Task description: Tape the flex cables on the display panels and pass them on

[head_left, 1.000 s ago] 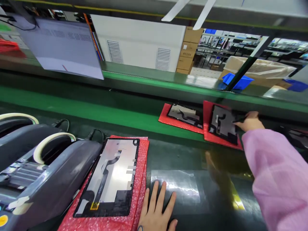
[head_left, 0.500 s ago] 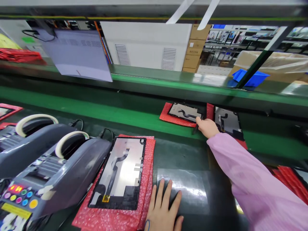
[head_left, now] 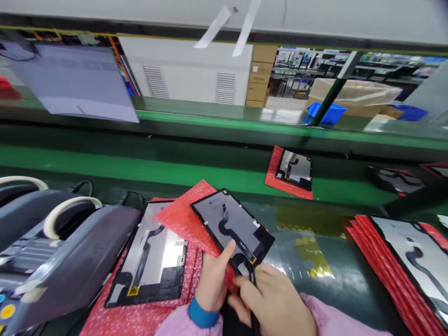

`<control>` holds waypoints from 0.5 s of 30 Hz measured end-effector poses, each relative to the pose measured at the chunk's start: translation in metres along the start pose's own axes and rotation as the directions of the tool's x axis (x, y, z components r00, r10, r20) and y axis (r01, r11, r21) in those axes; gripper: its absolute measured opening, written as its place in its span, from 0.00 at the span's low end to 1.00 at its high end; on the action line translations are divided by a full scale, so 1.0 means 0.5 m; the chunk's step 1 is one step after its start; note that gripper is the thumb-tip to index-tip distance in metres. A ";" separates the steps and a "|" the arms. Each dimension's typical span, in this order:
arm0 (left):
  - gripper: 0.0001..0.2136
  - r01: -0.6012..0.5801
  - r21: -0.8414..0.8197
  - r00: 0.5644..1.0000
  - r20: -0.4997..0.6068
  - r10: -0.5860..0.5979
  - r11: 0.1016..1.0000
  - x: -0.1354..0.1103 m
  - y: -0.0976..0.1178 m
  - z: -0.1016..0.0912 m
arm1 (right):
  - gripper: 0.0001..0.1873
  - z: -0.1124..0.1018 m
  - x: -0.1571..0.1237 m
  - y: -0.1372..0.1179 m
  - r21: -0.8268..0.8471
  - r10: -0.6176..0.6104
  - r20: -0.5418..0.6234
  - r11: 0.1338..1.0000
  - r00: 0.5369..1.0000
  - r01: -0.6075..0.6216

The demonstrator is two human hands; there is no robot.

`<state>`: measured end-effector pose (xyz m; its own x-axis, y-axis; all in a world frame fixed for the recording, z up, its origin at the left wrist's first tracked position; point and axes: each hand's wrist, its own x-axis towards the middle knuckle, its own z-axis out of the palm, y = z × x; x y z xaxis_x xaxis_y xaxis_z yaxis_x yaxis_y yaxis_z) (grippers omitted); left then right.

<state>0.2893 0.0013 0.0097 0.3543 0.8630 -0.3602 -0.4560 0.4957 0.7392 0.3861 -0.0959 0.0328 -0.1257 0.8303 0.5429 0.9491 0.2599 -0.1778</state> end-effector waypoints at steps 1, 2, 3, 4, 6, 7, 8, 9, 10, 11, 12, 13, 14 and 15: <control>0.36 0.011 0.034 0.999 -0.036 -0.009 0.999 -0.002 0.003 0.000 | 0.13 -0.005 -0.031 0.006 0.149 0.060 0.015 0.987 0.998 -0.062; 0.34 0.030 0.059 0.998 -0.058 -0.027 0.998 -0.005 0.006 -0.002 | 0.16 -0.013 -0.059 0.025 0.286 0.158 0.026 0.945 0.987 -0.159; 0.32 0.054 0.073 0.996 -0.073 -0.049 0.996 -0.010 0.008 -0.007 | 0.20 -0.022 -0.085 0.053 0.396 0.292 0.026 0.875 0.956 -0.278; 0.31 0.084 0.082 0.993 -0.087 -0.076 0.993 -0.017 0.010 -0.013 | 0.22 -0.031 -0.108 0.087 0.486 0.452 0.040 0.770 0.891 -0.413; 0.29 0.147 0.115 0.983 -0.124 -0.133 0.982 -0.029 0.012 -0.028 | 0.22 -0.046 -0.149 0.161 0.585 0.726 -0.004 0.559 0.687 -0.588; 0.27 0.187 0.133 0.975 -0.146 -0.167 0.973 -0.035 0.012 -0.034 | 0.20 -0.050 -0.165 0.193 0.606 0.811 -0.002 0.467 0.586 -0.644; 0.26 0.238 0.154 0.964 -0.157 -0.214 0.959 -0.039 0.011 -0.040 | 0.19 -0.051 -0.179 0.218 0.618 0.861 -0.001 0.400 0.508 -0.677; 0.25 0.291 0.176 0.951 -0.159 -0.264 0.940 -0.041 0.009 -0.045 | 0.19 -0.050 -0.191 0.237 0.619 0.889 0.023 0.346 0.457 -0.705; 0.24 0.339 0.199 0.937 -0.160 -0.311 0.920 -0.041 0.006 -0.048 | 0.20 -0.048 -0.200 0.248 0.618 0.901 0.056 0.307 0.430 -0.724; 0.23 0.376 0.217 0.924 -0.162 -0.346 0.901 -0.041 0.004 -0.050 | 0.21 -0.046 -0.206 0.254 0.615 0.906 0.086 0.279 0.414 -0.738; 0.22 0.400 0.233 0.915 -0.164 -0.369 0.887 -0.039 0.001 -0.051 | 0.22 -0.043 -0.210 0.254 0.608 0.908 0.113 0.258 0.404 -0.751; 0.23 0.411 0.249 0.910 -0.164 -0.380 0.877 -0.036 -0.003 -0.053 | 0.22 -0.040 -0.212 0.252 0.599 0.910 0.132 0.244 0.394 -0.763; 0.24 0.405 0.269 0.913 -0.159 -0.375 0.874 -0.034 -0.007 -0.056 | 0.22 -0.039 -0.213 0.249 0.591 0.910 0.147 0.233 0.387 -0.772; 0.25 0.387 0.299 0.922 -0.150 -0.357 0.872 -0.033 -0.012 -0.062 | 0.22 -0.038 -0.214 0.247 0.586 0.909 0.160 0.226 0.384 -0.778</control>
<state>0.2611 -0.0129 -0.0064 0.3669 0.6332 -0.6815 -0.0165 0.7369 0.6758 0.5220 -0.1619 -0.0314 0.7687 0.6340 -0.0840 0.1430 -0.2984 -0.9437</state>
